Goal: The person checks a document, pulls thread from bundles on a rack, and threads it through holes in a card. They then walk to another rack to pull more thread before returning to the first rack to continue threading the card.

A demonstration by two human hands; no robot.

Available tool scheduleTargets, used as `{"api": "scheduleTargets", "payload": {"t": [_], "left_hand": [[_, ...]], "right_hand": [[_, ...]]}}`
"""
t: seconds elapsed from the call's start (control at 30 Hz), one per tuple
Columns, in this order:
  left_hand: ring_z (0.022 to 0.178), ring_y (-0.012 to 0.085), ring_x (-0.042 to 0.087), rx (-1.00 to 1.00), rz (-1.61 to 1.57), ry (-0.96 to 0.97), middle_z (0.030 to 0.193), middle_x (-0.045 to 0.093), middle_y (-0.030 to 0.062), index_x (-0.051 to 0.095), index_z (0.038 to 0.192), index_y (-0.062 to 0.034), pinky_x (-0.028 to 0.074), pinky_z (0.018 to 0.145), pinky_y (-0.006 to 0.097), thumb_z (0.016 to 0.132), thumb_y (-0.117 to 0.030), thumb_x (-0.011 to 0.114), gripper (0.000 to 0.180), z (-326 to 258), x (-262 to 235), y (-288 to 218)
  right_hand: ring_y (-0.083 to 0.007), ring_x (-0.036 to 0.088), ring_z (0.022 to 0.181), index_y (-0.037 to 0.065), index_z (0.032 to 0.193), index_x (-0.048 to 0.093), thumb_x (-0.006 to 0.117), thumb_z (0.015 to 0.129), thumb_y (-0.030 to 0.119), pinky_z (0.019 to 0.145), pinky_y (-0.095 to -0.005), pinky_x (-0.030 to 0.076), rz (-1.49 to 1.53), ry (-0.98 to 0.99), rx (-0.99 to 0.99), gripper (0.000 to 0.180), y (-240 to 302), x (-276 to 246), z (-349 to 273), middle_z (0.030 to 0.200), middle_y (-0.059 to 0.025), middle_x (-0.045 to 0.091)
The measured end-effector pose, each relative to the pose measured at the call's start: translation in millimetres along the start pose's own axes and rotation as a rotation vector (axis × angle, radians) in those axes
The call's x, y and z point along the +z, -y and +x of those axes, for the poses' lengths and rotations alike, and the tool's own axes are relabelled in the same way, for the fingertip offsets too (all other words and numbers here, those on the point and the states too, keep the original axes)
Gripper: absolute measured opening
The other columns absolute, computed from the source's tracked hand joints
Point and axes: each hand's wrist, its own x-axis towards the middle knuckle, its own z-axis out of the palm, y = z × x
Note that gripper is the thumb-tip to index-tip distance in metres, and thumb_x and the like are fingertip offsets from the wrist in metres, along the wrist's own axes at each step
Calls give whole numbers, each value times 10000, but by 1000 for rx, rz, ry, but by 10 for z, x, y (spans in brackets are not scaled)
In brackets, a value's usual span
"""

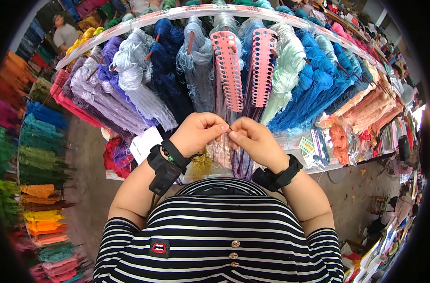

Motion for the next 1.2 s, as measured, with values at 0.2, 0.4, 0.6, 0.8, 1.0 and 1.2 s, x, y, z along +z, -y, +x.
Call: {"api": "scheduleTargets", "payload": {"t": [0.2, 0.4, 0.6, 0.8, 1.0, 1.2], "left_hand": [[620, 24, 505, -29, -22, -46, 702, 579, -34, 671, 928, -29, 388, 547, 169, 931, -207, 613, 187, -24, -19, 226], [667, 37, 542, -143, -201, -12, 937, 673, 24, 652, 1097, -26, 421, 586, 168, 942, -197, 597, 237, 37, 8, 534], [813, 46, 600, -157, -216, -143, 1106, 654, 37, 567, 1218, -40, 426, 615, 158, 965, -188, 544, 294, -6, -126, 529], [860, 63, 609, -171, -201, -210, 1081, 661, 26, 589, 1156, -57, 432, 651, 179, 956, -176, 547, 237, 34, -275, 568], [915, 83, 594, 142, -141, -398, 1070, 649, 28, 578, 1070, -53, 446, 751, 216, 912, -74, 572, 159, 88, -215, 408], [849, 107, 586, 279, -322, -428, 1023, 622, 67, 517, 1100, -14, 484, 762, 243, 910, -14, 542, 191, 250, -69, 232]], "right_hand": [[-92, 586, 775, 6, 933, 618, 606, 903, 96, 728, -236, 467, -7, -12, -28, 96, 129, -18, 32, 840, -27, 642], [-173, 603, 844, 43, 968, 584, 597, 920, 154, 820, -315, 469, 789, 138, -50, 122, 14, -231, 272, 834, -55, 606], [-165, 594, 661, 4, 957, 666, 663, 856, 213, 617, -292, 458, -317, -585, -109, 232, -260, -602, 850, 738, -45, 623], [-164, 562, 587, -15, 890, 678, 720, 786, 239, 580, -313, 445, -687, -481, -94, 278, -532, -562, 1093, 669, -74, 620], [-53, 466, 565, 3, 763, 680, 712, 817, 143, 518, -232, 346, -45, -116, 66, 154, -253, -434, 738, 659, 43, 594], [-3, 413, 526, 38, 815, 700, 713, 822, 144, 493, -170, 275, 242, 32, 263, 107, 127, -310, 445, 647, 63, 582]]}}
